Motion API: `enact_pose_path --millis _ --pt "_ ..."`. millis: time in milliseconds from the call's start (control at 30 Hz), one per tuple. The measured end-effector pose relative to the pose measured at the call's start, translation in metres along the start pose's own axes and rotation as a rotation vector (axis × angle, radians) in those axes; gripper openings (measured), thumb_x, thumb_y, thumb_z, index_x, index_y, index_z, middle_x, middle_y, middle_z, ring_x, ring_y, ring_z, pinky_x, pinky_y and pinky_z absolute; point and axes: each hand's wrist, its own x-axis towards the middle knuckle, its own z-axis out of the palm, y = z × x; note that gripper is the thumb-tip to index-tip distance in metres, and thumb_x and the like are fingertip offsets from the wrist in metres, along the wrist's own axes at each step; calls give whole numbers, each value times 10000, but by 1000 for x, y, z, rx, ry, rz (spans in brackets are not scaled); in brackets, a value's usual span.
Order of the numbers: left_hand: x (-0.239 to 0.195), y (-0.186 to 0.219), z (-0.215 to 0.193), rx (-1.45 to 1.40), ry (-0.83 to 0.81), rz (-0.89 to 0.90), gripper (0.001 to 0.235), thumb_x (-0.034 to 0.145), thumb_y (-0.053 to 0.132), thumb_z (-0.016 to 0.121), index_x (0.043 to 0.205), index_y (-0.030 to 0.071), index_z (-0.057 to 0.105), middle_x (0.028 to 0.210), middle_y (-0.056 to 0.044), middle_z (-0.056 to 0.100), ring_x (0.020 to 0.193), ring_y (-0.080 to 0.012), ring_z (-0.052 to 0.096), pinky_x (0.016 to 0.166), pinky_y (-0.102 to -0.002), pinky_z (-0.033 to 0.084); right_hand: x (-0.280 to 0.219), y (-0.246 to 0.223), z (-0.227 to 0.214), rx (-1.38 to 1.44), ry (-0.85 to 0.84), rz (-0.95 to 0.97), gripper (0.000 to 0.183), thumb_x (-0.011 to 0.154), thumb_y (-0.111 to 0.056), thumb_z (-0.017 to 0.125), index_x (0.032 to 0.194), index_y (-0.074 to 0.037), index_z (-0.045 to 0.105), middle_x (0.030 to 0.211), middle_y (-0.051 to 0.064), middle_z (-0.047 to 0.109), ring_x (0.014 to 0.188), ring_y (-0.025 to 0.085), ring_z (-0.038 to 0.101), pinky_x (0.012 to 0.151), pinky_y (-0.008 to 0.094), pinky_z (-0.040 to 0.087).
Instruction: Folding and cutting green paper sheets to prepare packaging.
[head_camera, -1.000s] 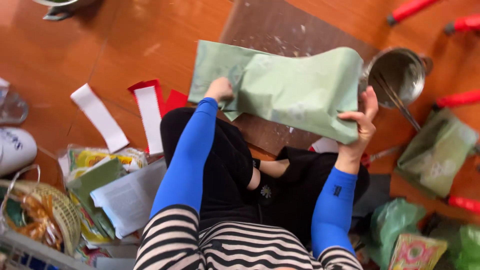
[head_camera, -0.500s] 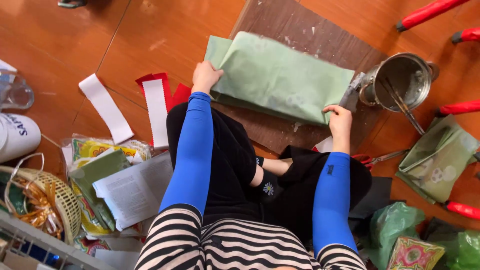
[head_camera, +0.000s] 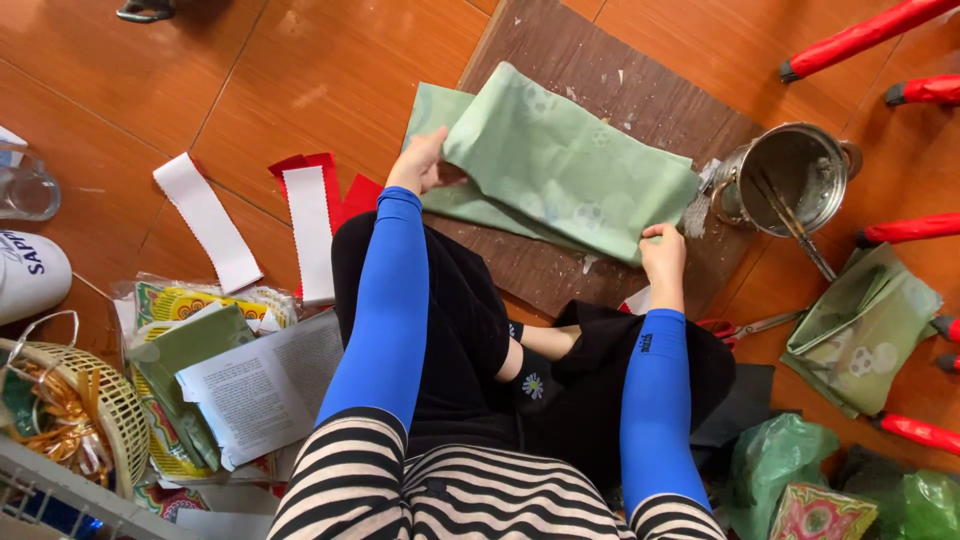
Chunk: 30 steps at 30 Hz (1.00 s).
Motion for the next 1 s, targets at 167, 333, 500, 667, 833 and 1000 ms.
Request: enact_pose_path --millis 167,333,500,667,833,1000 --pt "156 -51 -49 -140 125 243 1138 827 94 1074 1648 94 286 1540 -332 511 1361 -521 610 971 -719 619 -3 -4 -5 -14 -24 -2 178 813 -98 770 949 -209 800 914 65 767 1002 314 749 863 416 570" --pt "125 -49 -70 422 436 262 559 758 123 892 1281 157 699 1197 -122 755 1154 -380 742 896 -616 642 -15 -30 -23 63 19 93 421 825 -115 805 1234 -188 735 1003 132 742 1096 344 724 944 468 569" --pt "118 -51 -80 1012 661 112 378 886 226 741 1258 161 737 1255 -131 772 1238 -393 724 936 -608 608 -5 -12 -16 119 153 128 824 863 -181 873 1602 -157 510 1047 159 782 1160 382 751 1015 529 589" --pt "84 -36 -62 1300 725 -8 386 1021 218 697 1386 96 732 1450 -175 610 1354 -426 575 1031 -605 548 -4 1 -3 186 227 80 541 830 -165 917 1331 -129 714 985 211 786 1045 412 782 887 516 625" --pt "77 -32 -68 1308 653 34 386 1009 111 648 1370 -13 707 1411 -220 629 1319 -467 644 1029 -621 577 -23 -24 -16 222 279 81 503 832 -38 857 1321 -98 754 1115 228 801 1073 425 777 906 518 639" --pt "85 -38 -79 1362 651 106 379 958 85 659 1312 -25 737 1310 -241 709 1234 -472 706 968 -627 597 -25 -32 -18 212 297 105 467 866 -10 810 1312 -144 775 1124 174 819 1059 407 787 919 525 649"
